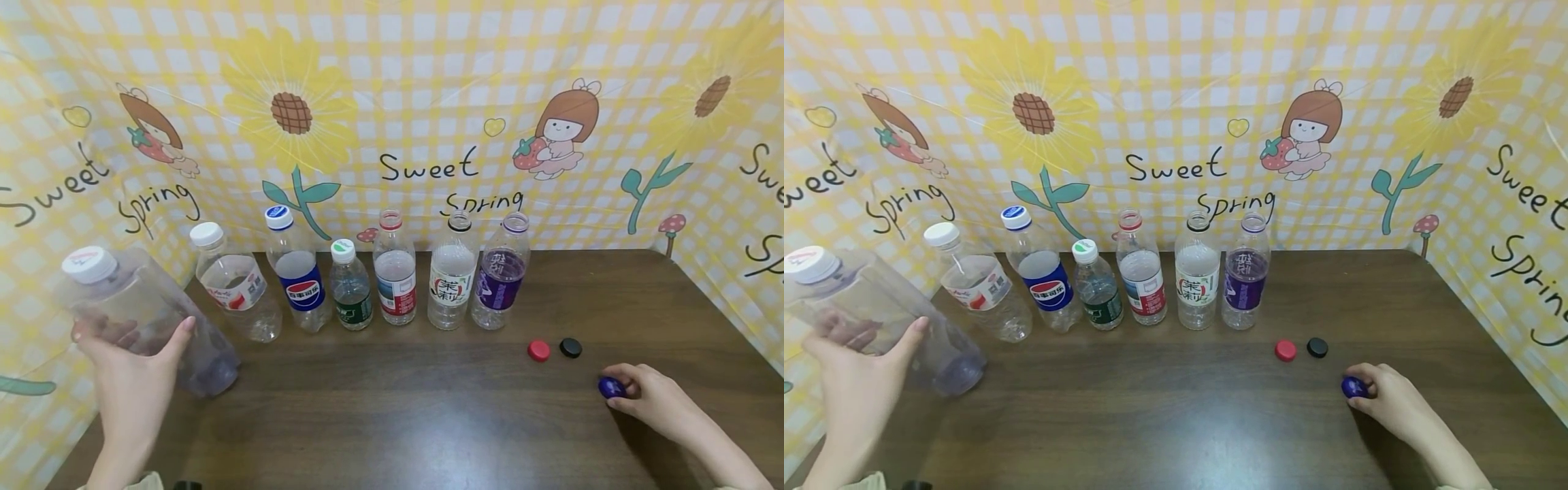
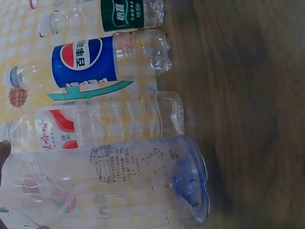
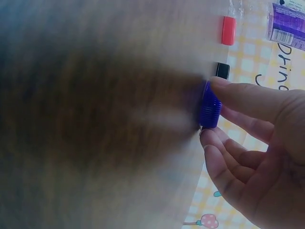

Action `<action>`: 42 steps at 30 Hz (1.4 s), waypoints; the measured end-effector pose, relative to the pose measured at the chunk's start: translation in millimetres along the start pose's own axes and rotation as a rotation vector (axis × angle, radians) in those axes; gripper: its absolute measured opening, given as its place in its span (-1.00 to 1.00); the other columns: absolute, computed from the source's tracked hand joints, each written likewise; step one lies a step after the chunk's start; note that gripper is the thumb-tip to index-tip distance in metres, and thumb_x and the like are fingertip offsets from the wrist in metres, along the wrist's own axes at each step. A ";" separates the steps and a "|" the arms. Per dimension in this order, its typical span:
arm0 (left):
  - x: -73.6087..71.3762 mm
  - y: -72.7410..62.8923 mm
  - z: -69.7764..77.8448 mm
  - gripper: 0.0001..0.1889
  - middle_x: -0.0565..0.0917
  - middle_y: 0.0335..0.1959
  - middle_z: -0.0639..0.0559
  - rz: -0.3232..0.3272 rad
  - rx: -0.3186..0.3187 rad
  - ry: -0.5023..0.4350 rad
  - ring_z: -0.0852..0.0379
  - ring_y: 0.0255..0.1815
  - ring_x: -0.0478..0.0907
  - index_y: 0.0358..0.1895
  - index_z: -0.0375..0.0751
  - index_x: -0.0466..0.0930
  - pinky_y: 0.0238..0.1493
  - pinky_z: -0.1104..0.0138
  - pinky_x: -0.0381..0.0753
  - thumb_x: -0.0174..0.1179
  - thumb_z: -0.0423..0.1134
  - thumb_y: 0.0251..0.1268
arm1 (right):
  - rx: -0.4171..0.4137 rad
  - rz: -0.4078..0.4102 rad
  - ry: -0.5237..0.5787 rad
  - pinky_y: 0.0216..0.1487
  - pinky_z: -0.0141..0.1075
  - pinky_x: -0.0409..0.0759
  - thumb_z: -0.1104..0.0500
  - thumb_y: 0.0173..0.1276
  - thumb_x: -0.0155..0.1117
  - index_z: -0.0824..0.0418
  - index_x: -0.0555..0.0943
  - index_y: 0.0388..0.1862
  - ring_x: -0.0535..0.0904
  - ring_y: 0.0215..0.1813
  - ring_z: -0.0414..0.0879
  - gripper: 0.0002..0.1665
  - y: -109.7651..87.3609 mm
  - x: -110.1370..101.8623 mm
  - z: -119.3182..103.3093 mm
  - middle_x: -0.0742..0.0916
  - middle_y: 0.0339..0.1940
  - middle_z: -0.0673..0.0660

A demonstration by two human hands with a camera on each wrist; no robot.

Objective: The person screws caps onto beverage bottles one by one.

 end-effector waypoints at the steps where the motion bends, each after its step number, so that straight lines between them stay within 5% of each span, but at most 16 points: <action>1: 0.6 1.7 -0.3 -0.01 0.23 -0.03 0.40 0.002 -0.011 0.001 -0.06 0.26 0.36 0.39 0.18 -0.15 0.09 0.39 0.33 0.41 0.04 0.01 | 0.000 -0.001 0.001 -0.31 -0.30 0.50 0.18 0.07 0.44 0.32 0.59 -0.01 0.49 -0.33 -0.29 -0.52 0.2 -0.4 -0.1 0.63 -0.28 0.11; 6: 3.6 11.2 -2.4 -0.01 0.28 0.07 0.21 -0.016 -0.032 0.032 -0.04 0.24 0.34 0.39 0.13 -0.19 -0.01 0.36 0.31 0.37 0.09 0.04 | -0.004 -0.002 -0.008 -0.34 -0.42 0.42 0.21 0.09 0.42 0.31 0.61 -0.02 0.43 -0.36 -0.37 -0.56 0.2 -0.7 -0.2 0.61 -0.29 0.10; 12: 8.7 24.1 -8.7 -0.02 0.25 0.24 -0.09 -0.048 -0.031 0.037 -0.05 0.24 0.28 0.38 0.02 -0.22 -0.10 0.36 0.27 0.33 0.09 0.09 | -0.004 0.000 -0.026 -0.32 -0.33 0.43 0.24 0.10 0.40 0.30 0.62 -0.06 0.42 -0.36 -0.35 -0.61 1.3 -0.2 0.4 0.61 -0.32 0.08; 23: 18.6 34.9 -11.3 0.01 0.24 0.34 -0.21 -0.036 -0.024 -0.021 -0.15 0.32 0.27 0.44 0.03 -0.24 0.30 0.00 0.25 0.34 0.05 0.08 | -0.007 0.023 -0.042 -0.36 -0.42 0.38 0.21 0.09 0.42 0.28 0.63 -0.11 0.38 -0.38 -0.39 -0.64 0.7 1.3 3.1 0.60 -0.34 0.06; 32: 23.9 42.7 -11.7 0.01 0.24 0.36 -0.24 -0.043 0.005 0.010 -0.15 0.27 0.26 0.46 -0.07 -0.22 0.19 0.02 0.25 0.32 0.06 0.11 | 0.006 -0.003 -0.032 -0.35 -0.43 0.40 0.20 0.12 0.40 0.31 0.61 -0.09 0.41 -0.34 -0.34 -0.63 1.1 -0.8 2.6 0.62 -0.31 0.08; 42: 24.9 44.0 -9.1 0.07 0.11 0.42 -0.38 -0.096 0.022 -0.012 -0.31 0.40 0.14 0.48 -0.16 -0.34 0.39 -0.09 0.12 0.28 0.08 0.15 | 0.026 -0.062 -0.004 -0.31 -0.38 0.48 0.23 0.18 0.35 0.42 0.55 -0.08 0.53 -0.23 -0.10 -0.62 4.0 -1.5 3.5 0.63 -0.25 0.19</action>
Point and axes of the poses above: each hand's wrist, its own y-axis towards the middle knuckle, its own x-axis out of the palm, z = x × y, the point moved 3 cm from there along y, towards the middle knuckle
